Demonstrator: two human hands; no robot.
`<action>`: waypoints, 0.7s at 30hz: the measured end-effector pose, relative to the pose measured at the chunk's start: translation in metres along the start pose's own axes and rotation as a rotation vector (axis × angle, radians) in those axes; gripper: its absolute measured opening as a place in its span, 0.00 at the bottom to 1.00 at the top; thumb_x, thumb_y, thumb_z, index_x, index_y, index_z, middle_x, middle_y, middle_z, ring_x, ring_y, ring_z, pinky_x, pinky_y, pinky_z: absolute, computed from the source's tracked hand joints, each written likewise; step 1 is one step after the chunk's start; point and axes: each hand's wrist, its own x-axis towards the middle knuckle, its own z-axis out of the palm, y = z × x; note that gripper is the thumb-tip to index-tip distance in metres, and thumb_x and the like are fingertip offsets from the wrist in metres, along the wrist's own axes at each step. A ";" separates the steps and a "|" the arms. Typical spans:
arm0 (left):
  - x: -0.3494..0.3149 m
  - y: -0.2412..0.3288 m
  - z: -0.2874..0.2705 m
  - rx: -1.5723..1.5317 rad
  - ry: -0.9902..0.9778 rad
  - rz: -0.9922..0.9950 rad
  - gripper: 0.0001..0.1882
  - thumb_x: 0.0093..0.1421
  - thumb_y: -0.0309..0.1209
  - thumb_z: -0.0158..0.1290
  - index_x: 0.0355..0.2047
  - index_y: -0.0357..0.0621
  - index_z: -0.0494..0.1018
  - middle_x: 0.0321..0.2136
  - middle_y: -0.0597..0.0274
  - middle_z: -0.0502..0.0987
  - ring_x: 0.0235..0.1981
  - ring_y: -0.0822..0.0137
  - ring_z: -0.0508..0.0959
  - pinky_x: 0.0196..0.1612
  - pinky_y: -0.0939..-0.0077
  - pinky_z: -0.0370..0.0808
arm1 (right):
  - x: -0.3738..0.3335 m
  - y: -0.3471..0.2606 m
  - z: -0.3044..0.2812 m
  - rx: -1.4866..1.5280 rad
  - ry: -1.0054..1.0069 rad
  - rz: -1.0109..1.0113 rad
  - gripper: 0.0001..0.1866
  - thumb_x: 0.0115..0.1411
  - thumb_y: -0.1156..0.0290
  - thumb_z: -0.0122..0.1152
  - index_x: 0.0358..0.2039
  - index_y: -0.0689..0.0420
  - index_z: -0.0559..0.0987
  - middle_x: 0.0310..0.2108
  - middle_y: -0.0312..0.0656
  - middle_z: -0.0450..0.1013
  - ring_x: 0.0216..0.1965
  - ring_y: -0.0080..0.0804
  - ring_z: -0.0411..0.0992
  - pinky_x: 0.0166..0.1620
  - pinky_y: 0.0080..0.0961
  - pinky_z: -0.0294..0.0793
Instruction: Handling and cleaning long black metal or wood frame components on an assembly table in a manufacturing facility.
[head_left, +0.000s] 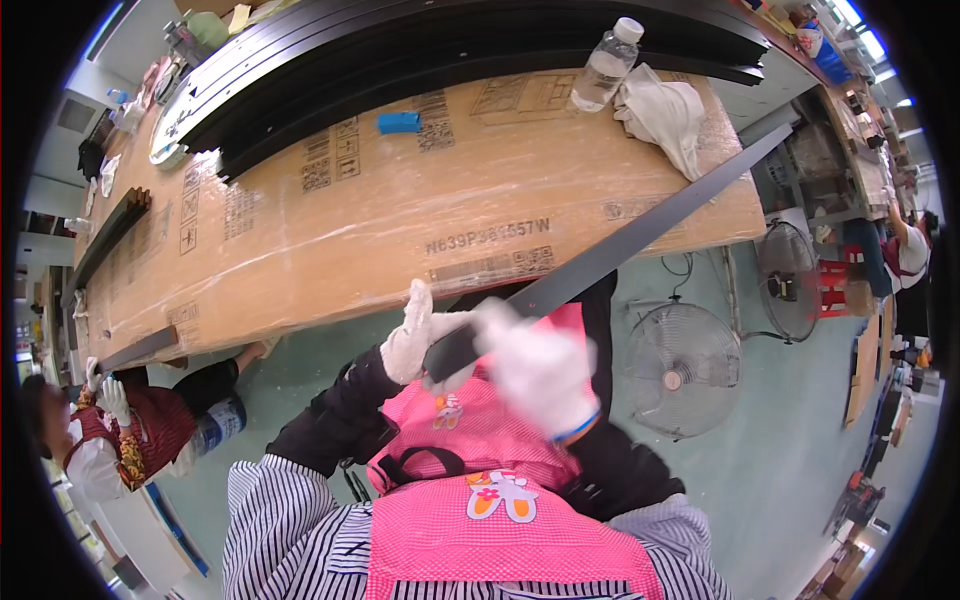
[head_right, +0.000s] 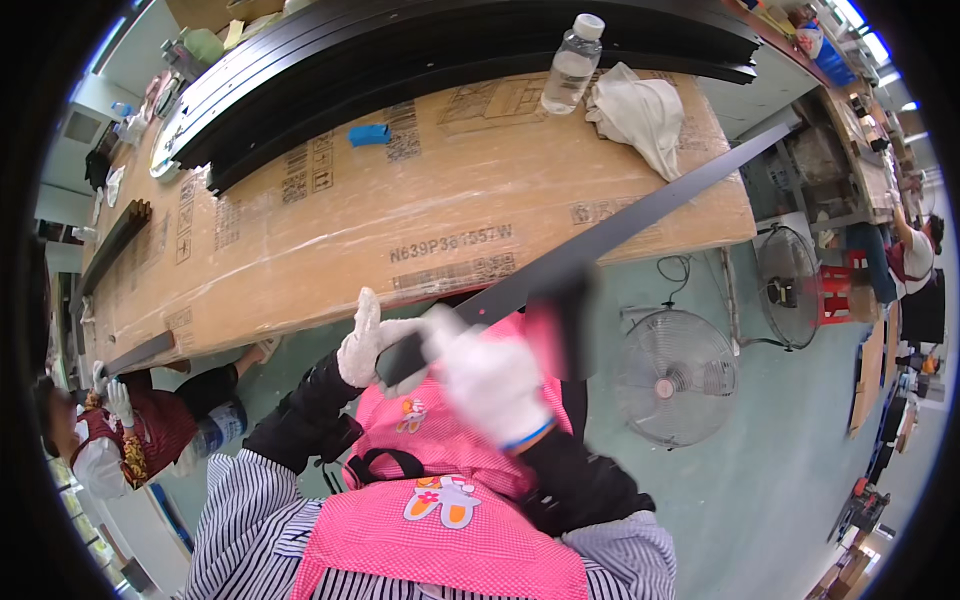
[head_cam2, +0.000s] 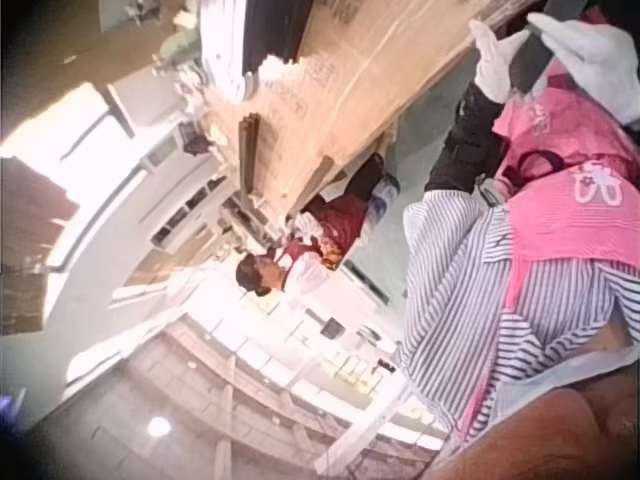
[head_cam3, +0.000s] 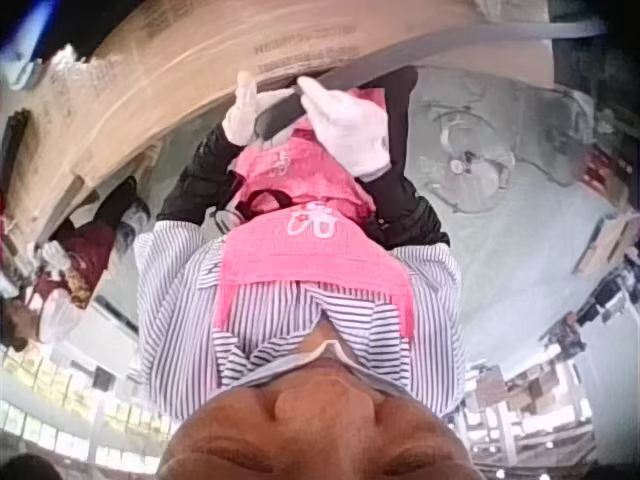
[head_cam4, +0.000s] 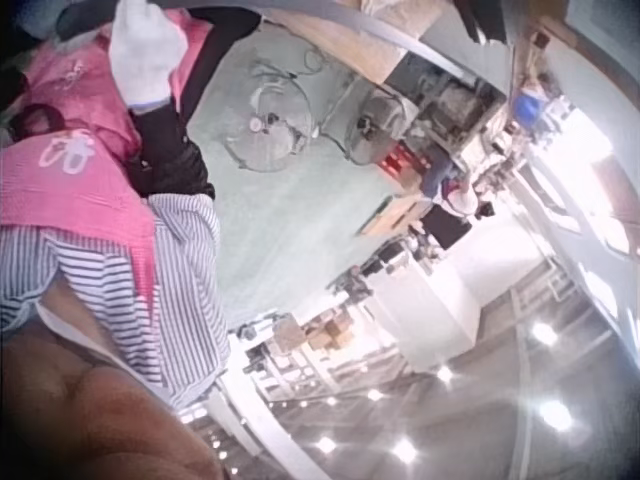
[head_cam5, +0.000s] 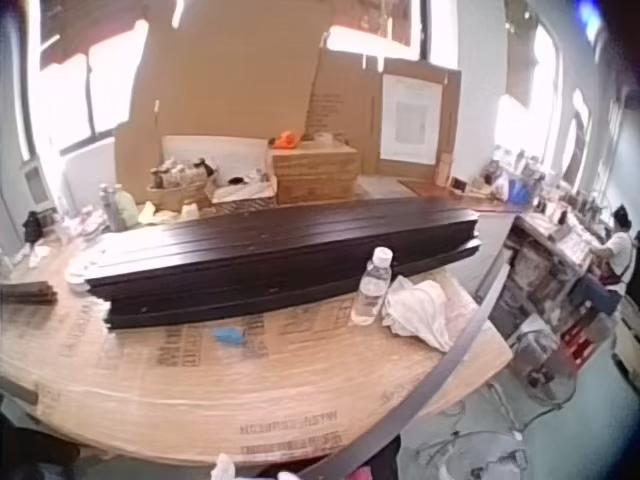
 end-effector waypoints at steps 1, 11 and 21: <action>-0.004 0.010 0.003 0.027 -0.072 0.008 0.70 0.50 0.81 0.03 0.66 0.31 0.60 0.15 0.58 0.72 0.12 0.71 0.68 0.17 0.80 0.65 | -0.017 0.044 0.016 -0.015 0.057 0.097 0.11 0.62 0.67 0.58 0.44 0.46 0.82 0.19 0.35 0.72 0.20 0.32 0.75 0.26 0.29 0.75; 0.009 -0.004 0.004 0.079 0.147 0.031 0.67 0.54 0.79 0.03 0.62 0.33 0.68 0.42 0.51 0.80 0.38 0.65 0.79 0.42 0.75 0.75 | -0.035 -0.021 0.018 0.146 -0.191 -0.005 0.21 0.58 0.65 0.64 0.54 0.47 0.79 0.14 0.34 0.60 0.13 0.29 0.63 0.18 0.33 0.63; -0.061 -0.012 -0.023 0.139 -0.028 -0.194 0.24 0.69 0.46 0.45 0.51 0.37 0.73 0.23 0.65 0.73 0.18 0.74 0.74 0.18 0.79 0.68 | -0.014 0.208 -0.037 -0.181 0.283 0.533 0.12 0.68 0.64 0.54 0.39 0.55 0.82 0.31 0.46 0.79 0.32 0.43 0.79 0.36 0.37 0.78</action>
